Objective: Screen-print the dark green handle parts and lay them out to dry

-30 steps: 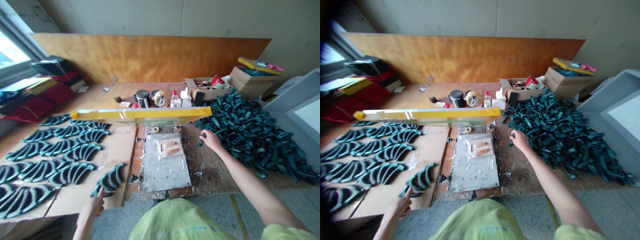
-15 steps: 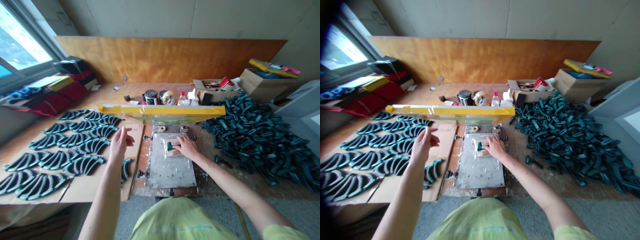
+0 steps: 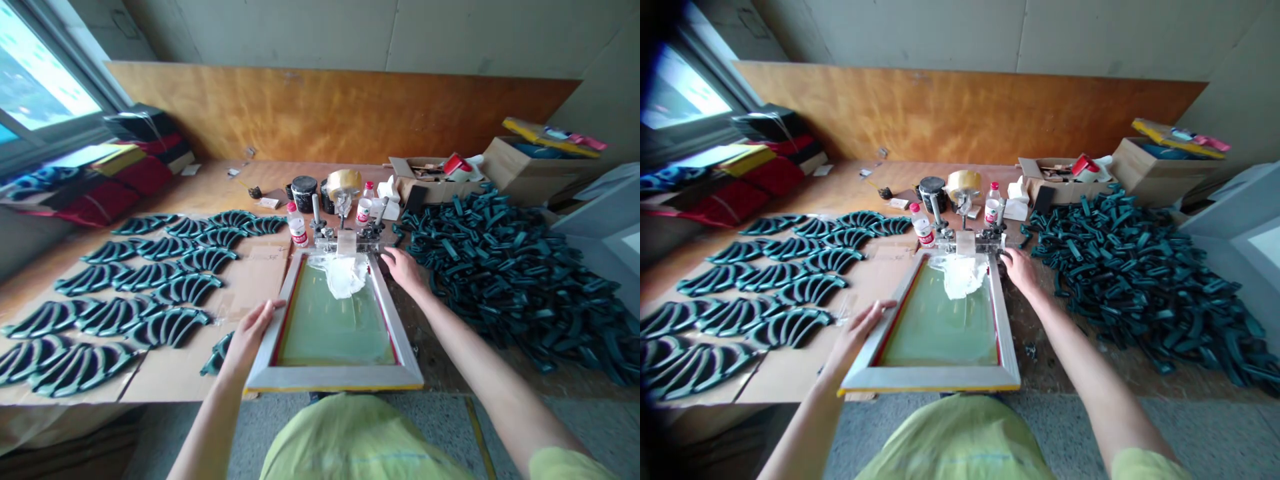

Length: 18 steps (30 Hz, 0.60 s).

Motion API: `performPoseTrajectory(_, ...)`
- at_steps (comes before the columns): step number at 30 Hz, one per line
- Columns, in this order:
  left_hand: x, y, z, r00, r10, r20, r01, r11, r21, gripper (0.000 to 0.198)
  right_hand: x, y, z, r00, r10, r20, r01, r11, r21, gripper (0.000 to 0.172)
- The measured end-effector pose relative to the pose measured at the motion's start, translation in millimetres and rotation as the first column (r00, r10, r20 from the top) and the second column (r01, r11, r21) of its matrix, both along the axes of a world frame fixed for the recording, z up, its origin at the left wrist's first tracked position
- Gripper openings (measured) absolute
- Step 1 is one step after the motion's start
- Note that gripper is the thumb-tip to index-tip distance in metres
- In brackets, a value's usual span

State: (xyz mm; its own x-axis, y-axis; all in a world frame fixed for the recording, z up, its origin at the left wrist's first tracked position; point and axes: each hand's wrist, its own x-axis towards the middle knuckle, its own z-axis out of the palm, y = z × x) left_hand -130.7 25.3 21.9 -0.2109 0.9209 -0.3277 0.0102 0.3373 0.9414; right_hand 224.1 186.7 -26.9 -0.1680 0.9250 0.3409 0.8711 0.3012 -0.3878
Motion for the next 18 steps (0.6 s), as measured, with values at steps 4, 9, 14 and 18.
performPoseTrajectory(4,7,-16,-61.4,0.999,-0.006,0.053,0.011,0.996,-0.093,0.086,-45,17,18.7,0.980,0.189,0.063,-0.191,0.981,0.029,0.055)
performPoseTrajectory(9,8,-13,-97.7,0.999,-0.020,0.038,0.024,0.995,-0.097,0.086,-87,21,17.3,0.923,0.278,0.265,-0.210,0.943,-0.259,0.019)
performPoseTrajectory(14,5,-16,-101.3,0.999,-0.034,0.042,0.038,0.994,-0.098,0.080,-72,-19,0.3,0.839,0.471,0.272,-0.422,0.879,-0.222,0.015)
performPoseTrajectory(18,6,-16,-103.5,0.999,-0.029,0.043,0.034,0.994,-0.103,0.078,-50,-38,6.5,0.729,0.658,0.188,-0.610,0.749,-0.257,0.027)
